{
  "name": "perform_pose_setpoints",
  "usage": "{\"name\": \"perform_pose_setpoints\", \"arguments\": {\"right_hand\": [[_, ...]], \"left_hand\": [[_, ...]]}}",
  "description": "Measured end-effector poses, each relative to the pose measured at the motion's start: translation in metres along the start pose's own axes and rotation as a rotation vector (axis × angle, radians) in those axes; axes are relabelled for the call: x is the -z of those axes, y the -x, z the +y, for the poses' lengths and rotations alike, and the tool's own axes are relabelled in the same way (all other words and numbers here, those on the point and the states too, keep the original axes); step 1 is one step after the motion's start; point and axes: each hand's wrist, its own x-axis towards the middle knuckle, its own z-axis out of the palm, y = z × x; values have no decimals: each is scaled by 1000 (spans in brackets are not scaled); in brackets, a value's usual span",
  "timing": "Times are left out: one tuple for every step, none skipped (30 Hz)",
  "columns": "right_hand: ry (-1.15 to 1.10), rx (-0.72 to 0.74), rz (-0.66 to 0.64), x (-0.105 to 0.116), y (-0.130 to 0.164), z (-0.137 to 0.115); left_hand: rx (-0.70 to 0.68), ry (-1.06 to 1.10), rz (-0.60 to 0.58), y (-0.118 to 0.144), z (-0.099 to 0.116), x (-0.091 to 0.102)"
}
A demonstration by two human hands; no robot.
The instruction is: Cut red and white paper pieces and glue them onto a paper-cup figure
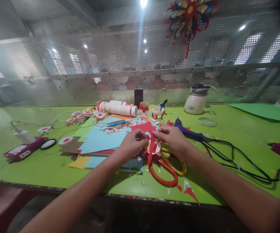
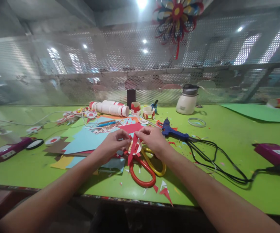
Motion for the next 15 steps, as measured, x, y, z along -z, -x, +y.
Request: {"name": "perform_pose_setpoints", "arguments": {"right_hand": [[-5, 1, 7, 0, 0, 0], [-8, 0, 13, 0, -1, 0], [-10, 1, 19, 1, -1, 0], [-14, 4, 22, 1, -1, 0], [-19, 7, 21, 1, -1, 0], [-24, 10, 20, 1, -1, 1], [-27, 11, 19, 1, -1, 1], [-28, 11, 18, 1, -1, 1], [-27, 11, 18, 1, -1, 0], [-26, 10, 17, 1, 0, 0], [-24, 10, 16, 1, 0, -1], [-24, 8, 15, 1, 0, -1], [-25, 6, 14, 1, 0, -2], [-26, 4, 16, 1, 0, -2], [-28, 1, 17, 0, 0, -3]], "left_hand": [[8, 5, -5, 1, 1, -1], [17, 11, -12, 2, 2, -1], [27, 17, -17, 3, 4, -2], [38, 23, -17, 4, 5, -2], [51, 26, -16, 4, 5, -3], [64, 28, -12, 5, 6, -3], [74, 27, -7, 5, 6, -3], [77, 26, -3, 5, 6, -3], [72, 27, -3, 5, 6, -3], [62, 29, -7, 5, 6, -3], [48, 32, -12, 5, 5, -3], [37, 35, -17, 5, 5, -3], [31, 35, -22, 5, 5, -2], [31, 33, -23, 5, 5, -2], [35, 29, -21, 6, 6, -3]]}}
